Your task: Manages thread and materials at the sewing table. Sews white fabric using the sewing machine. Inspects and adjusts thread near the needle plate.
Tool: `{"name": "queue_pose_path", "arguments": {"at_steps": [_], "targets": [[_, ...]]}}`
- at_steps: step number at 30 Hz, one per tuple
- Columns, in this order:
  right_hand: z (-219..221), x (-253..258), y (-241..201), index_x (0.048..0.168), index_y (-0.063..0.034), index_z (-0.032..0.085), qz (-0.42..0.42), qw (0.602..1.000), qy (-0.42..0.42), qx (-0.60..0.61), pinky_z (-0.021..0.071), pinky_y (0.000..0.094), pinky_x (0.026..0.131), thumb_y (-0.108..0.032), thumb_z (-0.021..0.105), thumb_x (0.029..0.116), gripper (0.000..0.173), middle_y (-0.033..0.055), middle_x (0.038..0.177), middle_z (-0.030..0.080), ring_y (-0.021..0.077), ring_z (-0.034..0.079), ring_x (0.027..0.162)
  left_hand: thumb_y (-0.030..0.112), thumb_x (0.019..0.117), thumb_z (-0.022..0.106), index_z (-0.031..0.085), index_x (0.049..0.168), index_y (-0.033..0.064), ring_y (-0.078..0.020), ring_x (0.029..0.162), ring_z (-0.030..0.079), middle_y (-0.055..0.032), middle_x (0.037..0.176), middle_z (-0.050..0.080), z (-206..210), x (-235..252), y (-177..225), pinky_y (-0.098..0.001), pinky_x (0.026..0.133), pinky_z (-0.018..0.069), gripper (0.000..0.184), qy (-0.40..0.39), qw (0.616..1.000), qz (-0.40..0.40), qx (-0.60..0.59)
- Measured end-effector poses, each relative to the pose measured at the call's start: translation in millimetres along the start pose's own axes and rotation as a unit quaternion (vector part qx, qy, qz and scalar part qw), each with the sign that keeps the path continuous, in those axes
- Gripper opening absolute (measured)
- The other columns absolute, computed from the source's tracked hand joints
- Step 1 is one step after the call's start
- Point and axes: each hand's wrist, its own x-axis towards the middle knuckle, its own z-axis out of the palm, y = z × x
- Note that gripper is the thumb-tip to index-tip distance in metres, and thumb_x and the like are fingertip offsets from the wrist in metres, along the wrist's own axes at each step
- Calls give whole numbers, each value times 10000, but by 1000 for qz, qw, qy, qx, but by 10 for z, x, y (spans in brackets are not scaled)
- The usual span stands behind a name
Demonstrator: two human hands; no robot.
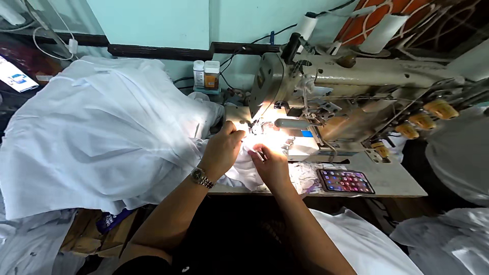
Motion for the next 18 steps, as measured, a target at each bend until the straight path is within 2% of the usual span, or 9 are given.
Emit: {"name": "queue_pose_path", "arguments": {"at_steps": [2, 6, 7, 9, 10, 12, 15, 16, 18], "targets": [[-4, -51, -64, 920, -58, 737, -11, 1000, 3, -10, 573, 414, 607, -208, 687, 928, 158, 70, 756, 706, 207, 688, 670, 88, 968, 621, 768, 1082, 112, -208, 741, 648, -84, 917, 638, -55, -76, -20, -383, 615, 559, 188, 40, 999, 8, 26], [-12, -179, -321, 863, -56, 706, -56, 996, 24, -65, 544, 345, 527, -140, 682, 877, 89, 68, 750, 674, 187, 666, 624, 69, 984, 588, 748, 1114, 96, -210, 823, 722, -75, 995, 744, -117, -202, -112, -422, 705, 599, 208, 100, 993, -52, 35], [7, -200, -376, 854, -55, 700, -69, 995, 29, -68, 530, 335, 503, -133, 683, 873, 83, 73, 751, 667, 188, 657, 607, 62, 985, 570, 735, 1130, 87, -185, 799, 711, -63, 1003, 746, -107, -229, -94, -397, 699, 595, 221, 109, 991, -72, 10], [33, -239, -444, 854, -52, 695, -92, 993, 42, -59, 514, 313, 482, -118, 680, 872, 70, 80, 764, 659, 180, 642, 592, 47, 1008, 521, 688, 1164, 66, -122, 632, 617, -46, 887, 702, -92, -268, -30, -310, 580, 538, 229, 108, 981, -119, -113], [38, -264, -455, 864, -54, 698, -101, 993, 46, -50, 512, 301, 483, -111, 678, 872, 61, 80, 778, 662, 171, 641, 597, 51, 1036, 487, 662, 1183, 58, -104, 599, 633, -48, 848, 690, -96, -286, -4, -279, 555, 565, 229, 95, 964, -141, -203], [49, -323, -458, 899, -58, 705, -110, 992, 41, -37, 519, 289, 496, -112, 675, 875, 66, 78, 800, 668, 161, 644, 614, 76, 1078, 439, 627, 1225, 47, -143, 740, 699, -81, 984, 694, -83, -342, -8, -332, 684, 631, 241, 71, 921, -165, -347], [64, -370, -465, 932, -67, 718, -109, 994, 22, -22, 526, 276, 511, -130, 670, 891, 89, 71, 824, 665, 151, 640, 628, 116, 1074, 407, 577, 1279, 50, -170, 883, 693, -92, 1076, 669, -43, -397, 11, -381, 803, 612, 274, 61, 867, -193, -455], [67, -376, -462, 939, -71, 719, -105, 994, 16, -15, 528, 270, 520, -141, 665, 900, 97, 67, 828, 663, 145, 636, 632, 123, 1067, 429, 559, 1295, 57, -170, 897, 686, -90, 1073, 657, -36, -407, 28, -385, 817, 608, 270, 56, 855, -202, -474], [65, -375, -443, 963, -72, 730, -95, 995, 6, 14, 532, 258, 540, -178, 661, 926, 132, 59, 832, 664, 127, 627, 640, 97, 1014, 559, 544, 1319, 71, -159, 837, 665, -85, 1040, 667, -23, -419, 45, -354, 762, 587, 306, 50, 867, -206, -452]]}}
